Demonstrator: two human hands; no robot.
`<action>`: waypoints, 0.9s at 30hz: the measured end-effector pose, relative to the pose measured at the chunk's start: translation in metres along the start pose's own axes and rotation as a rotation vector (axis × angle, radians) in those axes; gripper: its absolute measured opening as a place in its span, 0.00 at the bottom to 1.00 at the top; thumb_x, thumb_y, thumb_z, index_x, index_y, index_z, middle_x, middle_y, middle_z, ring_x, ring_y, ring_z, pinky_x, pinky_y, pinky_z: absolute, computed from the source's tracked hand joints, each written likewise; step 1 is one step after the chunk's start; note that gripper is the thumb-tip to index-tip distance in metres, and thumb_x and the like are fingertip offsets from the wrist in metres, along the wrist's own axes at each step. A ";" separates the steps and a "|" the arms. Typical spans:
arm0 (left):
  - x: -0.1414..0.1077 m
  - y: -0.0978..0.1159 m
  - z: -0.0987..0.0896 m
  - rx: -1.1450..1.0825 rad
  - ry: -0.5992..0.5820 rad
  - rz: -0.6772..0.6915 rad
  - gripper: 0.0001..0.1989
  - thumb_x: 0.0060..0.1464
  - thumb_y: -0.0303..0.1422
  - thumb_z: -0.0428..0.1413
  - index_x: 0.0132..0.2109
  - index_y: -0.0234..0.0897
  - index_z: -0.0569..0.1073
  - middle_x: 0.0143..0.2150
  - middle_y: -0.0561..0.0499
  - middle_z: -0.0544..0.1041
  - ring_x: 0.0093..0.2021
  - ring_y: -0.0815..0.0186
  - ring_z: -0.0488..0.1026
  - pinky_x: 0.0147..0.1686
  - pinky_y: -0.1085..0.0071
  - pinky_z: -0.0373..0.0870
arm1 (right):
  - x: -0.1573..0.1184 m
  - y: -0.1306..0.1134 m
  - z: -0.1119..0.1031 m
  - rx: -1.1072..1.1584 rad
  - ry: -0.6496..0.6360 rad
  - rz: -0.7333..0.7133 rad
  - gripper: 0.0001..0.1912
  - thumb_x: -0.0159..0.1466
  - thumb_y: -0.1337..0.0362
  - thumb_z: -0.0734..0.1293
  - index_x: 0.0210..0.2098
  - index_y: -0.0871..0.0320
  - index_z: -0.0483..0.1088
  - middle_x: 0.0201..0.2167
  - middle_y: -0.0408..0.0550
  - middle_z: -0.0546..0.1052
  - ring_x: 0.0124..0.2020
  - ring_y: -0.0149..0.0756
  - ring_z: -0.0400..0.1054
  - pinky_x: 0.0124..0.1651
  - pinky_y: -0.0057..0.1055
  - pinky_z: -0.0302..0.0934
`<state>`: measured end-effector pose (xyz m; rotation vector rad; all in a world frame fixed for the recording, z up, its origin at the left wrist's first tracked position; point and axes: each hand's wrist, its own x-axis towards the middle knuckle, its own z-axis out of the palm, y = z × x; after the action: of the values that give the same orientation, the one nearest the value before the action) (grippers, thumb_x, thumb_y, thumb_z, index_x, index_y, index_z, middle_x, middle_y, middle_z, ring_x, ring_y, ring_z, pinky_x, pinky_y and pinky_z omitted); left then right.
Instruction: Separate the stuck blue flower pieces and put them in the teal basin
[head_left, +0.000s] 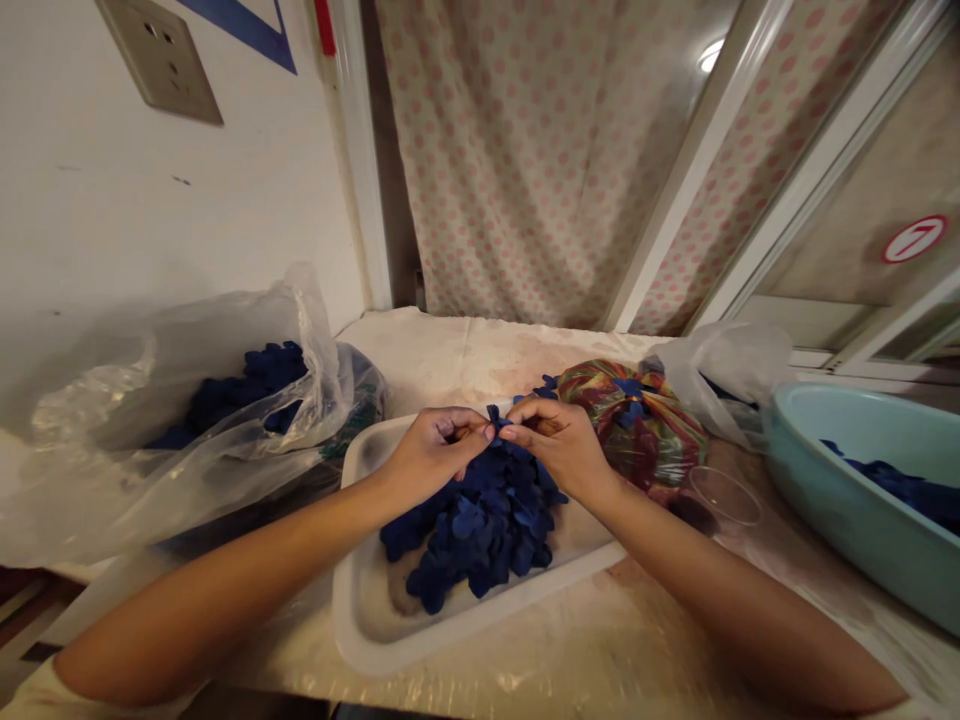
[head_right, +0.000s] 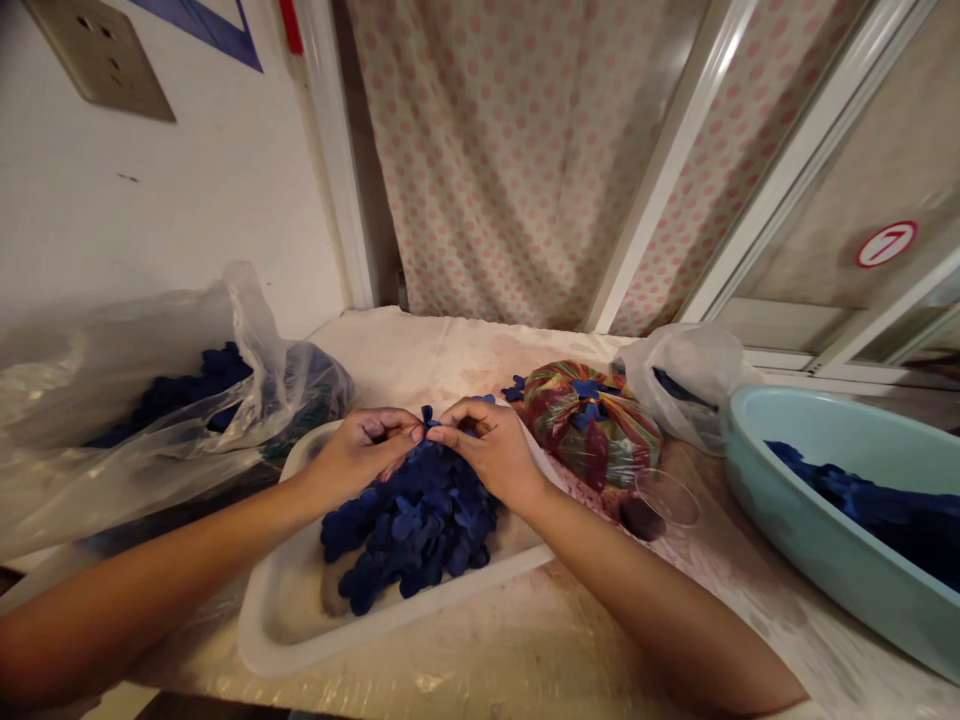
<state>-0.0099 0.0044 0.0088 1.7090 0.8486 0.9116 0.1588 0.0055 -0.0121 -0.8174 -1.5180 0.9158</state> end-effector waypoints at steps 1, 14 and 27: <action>0.000 0.000 0.000 -0.006 -0.006 0.009 0.12 0.51 0.37 0.51 0.25 0.33 0.66 0.15 0.61 0.58 0.13 0.79 0.55 0.14 0.81 0.50 | 0.000 -0.001 -0.001 -0.002 -0.014 -0.009 0.09 0.50 0.61 0.73 0.22 0.57 0.70 0.22 0.40 0.72 0.25 0.28 0.63 0.30 0.26 0.58; -0.001 -0.002 -0.001 0.041 0.100 0.070 0.08 0.45 0.30 0.51 0.21 0.34 0.64 0.15 0.60 0.58 0.15 0.78 0.55 0.15 0.80 0.51 | 0.001 0.007 -0.001 0.209 0.035 0.083 0.14 0.60 0.57 0.65 0.24 0.57 0.64 0.20 0.38 0.62 0.23 0.26 0.56 0.29 0.26 0.50; 0.001 0.002 0.002 0.038 0.045 -0.036 0.07 0.47 0.30 0.50 0.23 0.34 0.64 0.14 0.60 0.61 0.14 0.79 0.56 0.14 0.82 0.51 | 0.001 0.004 0.000 0.088 0.025 0.056 0.14 0.57 0.55 0.67 0.24 0.58 0.64 0.20 0.38 0.62 0.23 0.26 0.55 0.29 0.26 0.51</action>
<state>-0.0075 0.0038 0.0107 1.7058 0.9292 0.9181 0.1589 0.0084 -0.0145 -0.8082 -1.4292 1.0030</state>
